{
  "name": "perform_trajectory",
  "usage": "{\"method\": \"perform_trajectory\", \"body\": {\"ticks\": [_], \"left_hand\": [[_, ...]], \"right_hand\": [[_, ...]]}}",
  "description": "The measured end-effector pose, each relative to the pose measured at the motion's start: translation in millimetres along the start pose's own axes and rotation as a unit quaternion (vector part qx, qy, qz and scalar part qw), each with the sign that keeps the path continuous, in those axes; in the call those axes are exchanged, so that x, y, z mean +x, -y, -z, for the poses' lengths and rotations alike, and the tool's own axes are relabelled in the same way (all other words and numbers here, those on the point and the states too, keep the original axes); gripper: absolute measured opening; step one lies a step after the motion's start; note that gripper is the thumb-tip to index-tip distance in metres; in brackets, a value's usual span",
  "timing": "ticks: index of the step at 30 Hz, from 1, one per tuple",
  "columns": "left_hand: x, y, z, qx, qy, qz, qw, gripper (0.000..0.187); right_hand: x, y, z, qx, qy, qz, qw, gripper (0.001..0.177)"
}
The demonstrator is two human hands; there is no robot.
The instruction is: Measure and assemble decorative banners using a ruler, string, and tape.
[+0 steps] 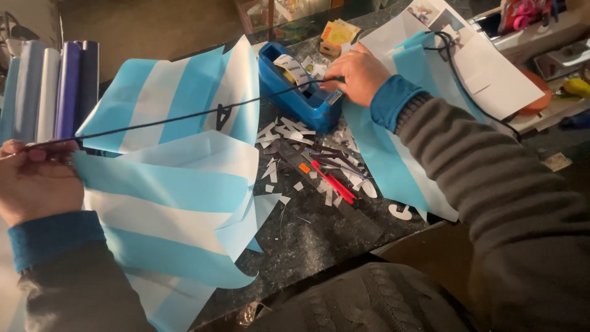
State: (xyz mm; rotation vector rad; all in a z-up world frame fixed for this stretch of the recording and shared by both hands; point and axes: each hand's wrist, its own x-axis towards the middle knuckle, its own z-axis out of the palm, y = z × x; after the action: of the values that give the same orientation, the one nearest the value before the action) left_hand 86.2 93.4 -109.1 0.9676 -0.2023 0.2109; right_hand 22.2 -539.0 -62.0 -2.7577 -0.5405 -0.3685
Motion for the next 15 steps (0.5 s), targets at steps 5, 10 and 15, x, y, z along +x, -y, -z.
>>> {"method": "perform_trajectory", "body": {"ticks": [5,10,15], "left_hand": [[-5,-6,-17,-0.017,-0.047,-0.01,0.999,0.008],[7,8,24,-0.054,-0.033,-0.006,0.998,0.015],[2,7,18,-0.005,-0.048,-0.041,0.998,0.012]], "right_hand": [[-11,-26,-11,-0.094,-0.011,0.039,0.995,0.014],[-22,-46,-9,-0.138,-0.04,0.071,0.987,0.018],[-28,-58,4,-0.162,-0.069,0.093,0.98,0.021]]}}
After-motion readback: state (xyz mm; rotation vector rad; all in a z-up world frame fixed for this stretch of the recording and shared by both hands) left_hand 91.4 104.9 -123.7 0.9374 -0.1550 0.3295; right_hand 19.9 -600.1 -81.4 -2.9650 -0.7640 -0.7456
